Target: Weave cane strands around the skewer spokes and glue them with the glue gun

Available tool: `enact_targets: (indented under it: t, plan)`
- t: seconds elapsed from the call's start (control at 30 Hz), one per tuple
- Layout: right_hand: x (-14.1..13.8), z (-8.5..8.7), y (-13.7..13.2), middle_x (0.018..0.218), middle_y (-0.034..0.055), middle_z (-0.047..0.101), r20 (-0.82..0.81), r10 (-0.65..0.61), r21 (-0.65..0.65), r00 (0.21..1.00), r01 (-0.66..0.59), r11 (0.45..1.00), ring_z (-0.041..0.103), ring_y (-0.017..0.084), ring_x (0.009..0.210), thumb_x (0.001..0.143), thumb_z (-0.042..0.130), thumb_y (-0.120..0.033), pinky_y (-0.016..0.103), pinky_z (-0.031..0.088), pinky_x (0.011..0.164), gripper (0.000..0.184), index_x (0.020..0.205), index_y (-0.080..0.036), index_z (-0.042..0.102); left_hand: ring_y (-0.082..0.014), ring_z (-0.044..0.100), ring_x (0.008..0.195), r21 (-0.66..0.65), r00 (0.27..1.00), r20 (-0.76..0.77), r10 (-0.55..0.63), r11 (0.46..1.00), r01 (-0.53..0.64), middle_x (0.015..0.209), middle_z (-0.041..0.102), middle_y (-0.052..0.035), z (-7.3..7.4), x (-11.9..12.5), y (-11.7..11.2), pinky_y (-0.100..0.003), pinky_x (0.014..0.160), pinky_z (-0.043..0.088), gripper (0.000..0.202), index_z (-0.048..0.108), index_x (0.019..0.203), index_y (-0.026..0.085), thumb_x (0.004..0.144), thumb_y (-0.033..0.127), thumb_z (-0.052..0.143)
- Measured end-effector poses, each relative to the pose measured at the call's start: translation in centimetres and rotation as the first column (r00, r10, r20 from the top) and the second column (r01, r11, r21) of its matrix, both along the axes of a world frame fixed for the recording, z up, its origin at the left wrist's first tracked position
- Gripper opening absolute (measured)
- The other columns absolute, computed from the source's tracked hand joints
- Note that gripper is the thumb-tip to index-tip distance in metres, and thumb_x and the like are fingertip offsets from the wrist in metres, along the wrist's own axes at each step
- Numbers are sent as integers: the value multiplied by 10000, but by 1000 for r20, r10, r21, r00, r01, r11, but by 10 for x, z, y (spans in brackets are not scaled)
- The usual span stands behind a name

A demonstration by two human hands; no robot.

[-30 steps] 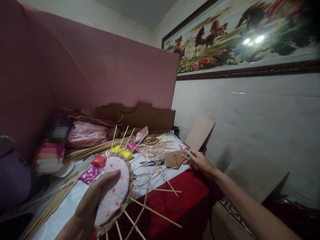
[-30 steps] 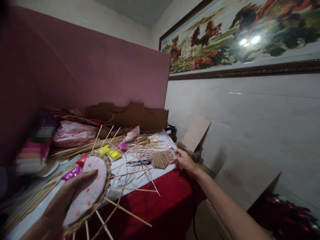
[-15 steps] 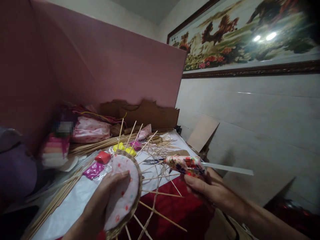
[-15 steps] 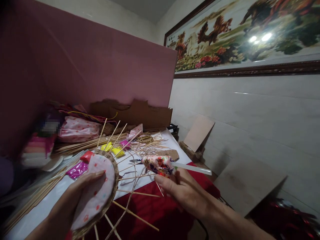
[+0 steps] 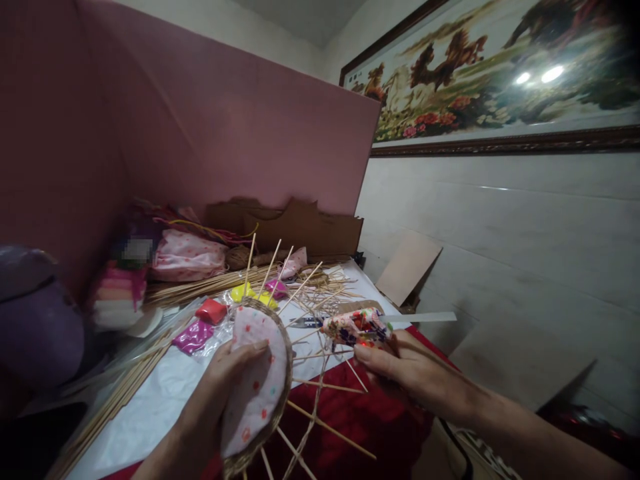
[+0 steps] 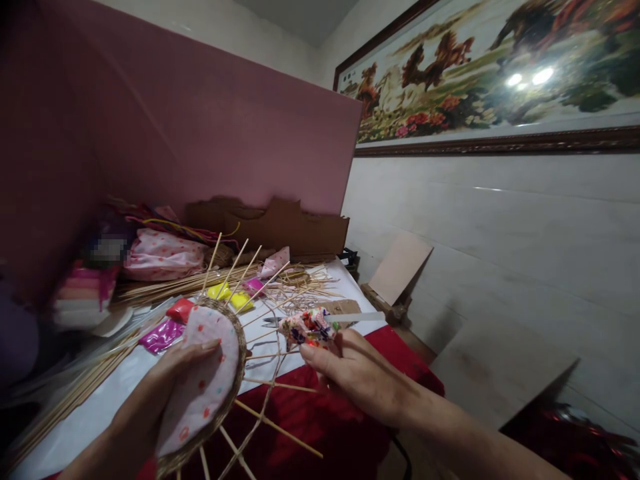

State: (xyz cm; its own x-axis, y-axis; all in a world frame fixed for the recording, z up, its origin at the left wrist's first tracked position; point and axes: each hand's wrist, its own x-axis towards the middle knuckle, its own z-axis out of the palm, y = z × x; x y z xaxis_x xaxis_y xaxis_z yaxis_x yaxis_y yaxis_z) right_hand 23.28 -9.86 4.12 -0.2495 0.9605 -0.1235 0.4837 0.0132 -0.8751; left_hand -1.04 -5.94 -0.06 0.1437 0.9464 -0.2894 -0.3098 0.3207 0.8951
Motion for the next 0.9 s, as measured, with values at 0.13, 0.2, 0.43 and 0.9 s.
enact_targets:
  t: [0.13, 0.2, 0.43, 0.9]
  plan:
    - [-2, 3, -1, 490, -54, 374, -2, 6, -26, 1000, -6, 1000, 311, 66, 419, 854, 430, -516, 210, 238, 387, 442, 558, -189, 410, -165, 586, 437, -4, 1000, 13, -27, 1000, 27, 518, 615, -30, -2, -1, 2, -240, 406, 439, 229, 609, 737, 136, 617, 312, 692]
    - [-4, 6, -2, 498, -57, 364, -8, 3, -22, 1000, -4, 1000, 301, 64, 427, 852, 432, -518, 207, 234, 393, 445, 558, -184, 411, -158, 585, 435, -3, 999, 35, -31, 1000, 31, 527, 625, -35, -2, -1, 1, -231, 399, 427, 228, 613, 739, 134, 624, 318, 685]
    - [-6, 10, -4, 537, -53, 361, 18, -7, -15, 1000, 7, 1000, 303, 69, 471, 845, 430, -534, 207, 240, 431, 443, 584, -177, 414, -163, 596, 439, -5, 998, 59, -20, 1000, 20, 534, 637, -31, -2, 0, 0, -231, 400, 413, 198, 606, 732, 142, 639, 301, 678]
    - [-7, 11, -5, 591, -45, 337, 64, 27, 54, 998, -31, 998, 297, 82, 528, 875, 403, -489, 221, 272, 485, 402, 611, -191, 349, -170, 602, 462, -2, 998, 44, -36, 999, 36, 588, 668, -66, 1, -1, -3, -248, 429, 451, 221, 608, 788, 130, 663, 305, 657]
